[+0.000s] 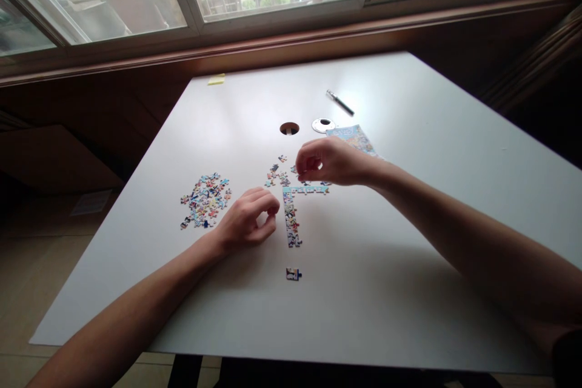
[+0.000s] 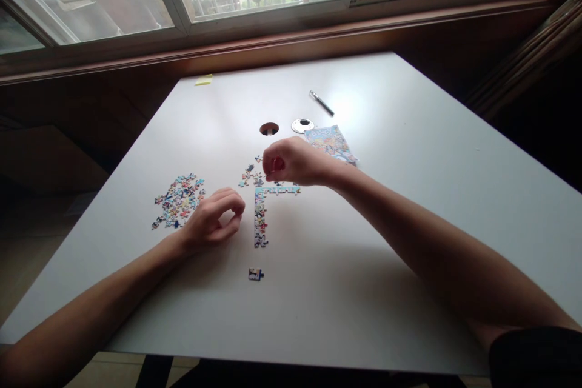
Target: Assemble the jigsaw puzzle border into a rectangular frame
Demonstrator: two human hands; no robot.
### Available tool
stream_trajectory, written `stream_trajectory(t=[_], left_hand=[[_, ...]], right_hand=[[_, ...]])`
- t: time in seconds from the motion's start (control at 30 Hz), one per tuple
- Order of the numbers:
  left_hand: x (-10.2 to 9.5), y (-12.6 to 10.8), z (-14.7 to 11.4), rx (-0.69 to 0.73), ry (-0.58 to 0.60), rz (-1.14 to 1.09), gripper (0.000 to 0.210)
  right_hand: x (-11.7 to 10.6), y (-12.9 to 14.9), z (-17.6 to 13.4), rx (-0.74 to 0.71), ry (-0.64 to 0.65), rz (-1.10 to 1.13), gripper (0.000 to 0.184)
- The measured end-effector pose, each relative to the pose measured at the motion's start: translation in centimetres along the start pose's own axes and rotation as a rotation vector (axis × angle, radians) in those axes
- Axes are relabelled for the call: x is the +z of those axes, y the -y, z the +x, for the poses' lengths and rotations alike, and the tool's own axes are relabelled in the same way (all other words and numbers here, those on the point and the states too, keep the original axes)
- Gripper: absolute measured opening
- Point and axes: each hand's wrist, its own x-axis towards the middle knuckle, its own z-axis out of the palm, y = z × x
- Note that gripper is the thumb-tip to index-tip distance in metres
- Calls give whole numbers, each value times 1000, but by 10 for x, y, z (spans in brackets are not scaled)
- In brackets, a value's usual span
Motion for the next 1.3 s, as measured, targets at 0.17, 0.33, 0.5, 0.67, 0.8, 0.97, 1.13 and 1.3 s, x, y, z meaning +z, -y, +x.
stream_trajectory(t=[0.17,0.33,0.5,0.67,0.8,0.97,1.13,1.3], left_hand=[[9,-14,1,-282,-236,-608,19],[8,-12,1,-339,-350,-736,28],[7,-10,0,-314,-373,-748,19],[9,-10,-1,-291,-356,-744,19],[8,-9,-3,-281,-345,-745,19],[7,-8,-4,-269,-322,-696,17],[7,-6,-3,-219,-291,-611,9],[8,-7,-5,-219,-222,-549,9]], right_hand=[[26,41,-7,-370,-104,11,11],[37,45,-9,-443,-157,-12,8],[35,40,-10,-399,-151,30,9],[36,37,-12,-414,-133,27,8],[37,34,-11,-439,-121,41,4],[36,31,-12,-478,-104,27,4],[35,31,-13,-519,-68,43,8],[35,33,-13,-536,0,69,14]])
